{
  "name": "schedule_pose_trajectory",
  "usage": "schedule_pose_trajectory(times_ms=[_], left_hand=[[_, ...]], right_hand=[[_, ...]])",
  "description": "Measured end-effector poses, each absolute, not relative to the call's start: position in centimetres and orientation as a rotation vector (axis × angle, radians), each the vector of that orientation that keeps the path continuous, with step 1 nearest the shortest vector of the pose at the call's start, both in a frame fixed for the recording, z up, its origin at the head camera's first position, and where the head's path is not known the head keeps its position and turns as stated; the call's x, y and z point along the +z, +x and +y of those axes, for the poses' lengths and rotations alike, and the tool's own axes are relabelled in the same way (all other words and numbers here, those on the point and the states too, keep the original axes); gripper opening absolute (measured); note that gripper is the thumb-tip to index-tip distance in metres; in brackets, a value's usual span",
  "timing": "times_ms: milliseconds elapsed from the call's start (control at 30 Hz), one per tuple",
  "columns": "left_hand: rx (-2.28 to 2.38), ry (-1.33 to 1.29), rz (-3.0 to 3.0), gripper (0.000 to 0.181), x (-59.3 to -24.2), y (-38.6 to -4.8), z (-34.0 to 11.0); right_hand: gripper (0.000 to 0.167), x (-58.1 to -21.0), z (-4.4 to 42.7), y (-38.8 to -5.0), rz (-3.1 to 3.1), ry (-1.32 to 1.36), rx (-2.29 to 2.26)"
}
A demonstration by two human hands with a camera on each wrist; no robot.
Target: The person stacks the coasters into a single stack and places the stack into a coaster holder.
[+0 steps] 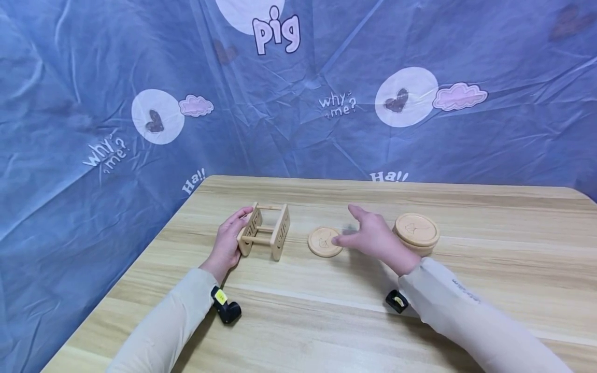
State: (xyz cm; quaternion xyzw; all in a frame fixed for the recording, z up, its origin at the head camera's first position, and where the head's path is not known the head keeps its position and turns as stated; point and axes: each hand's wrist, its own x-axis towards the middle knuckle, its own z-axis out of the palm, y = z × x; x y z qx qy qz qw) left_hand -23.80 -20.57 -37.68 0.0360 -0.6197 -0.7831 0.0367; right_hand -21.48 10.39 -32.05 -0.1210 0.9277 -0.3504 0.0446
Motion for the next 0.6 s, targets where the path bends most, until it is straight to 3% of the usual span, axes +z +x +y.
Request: schedule_pose_trajectory(times_ms=[600], left_hand=[[-2.409, 0.104, -1.923, 0.033, -37.7, -23.8, -20.6]], right_hand=[[0.093, -33.1, 7.6, -22.6, 2.68, -0.389, -1.125]])
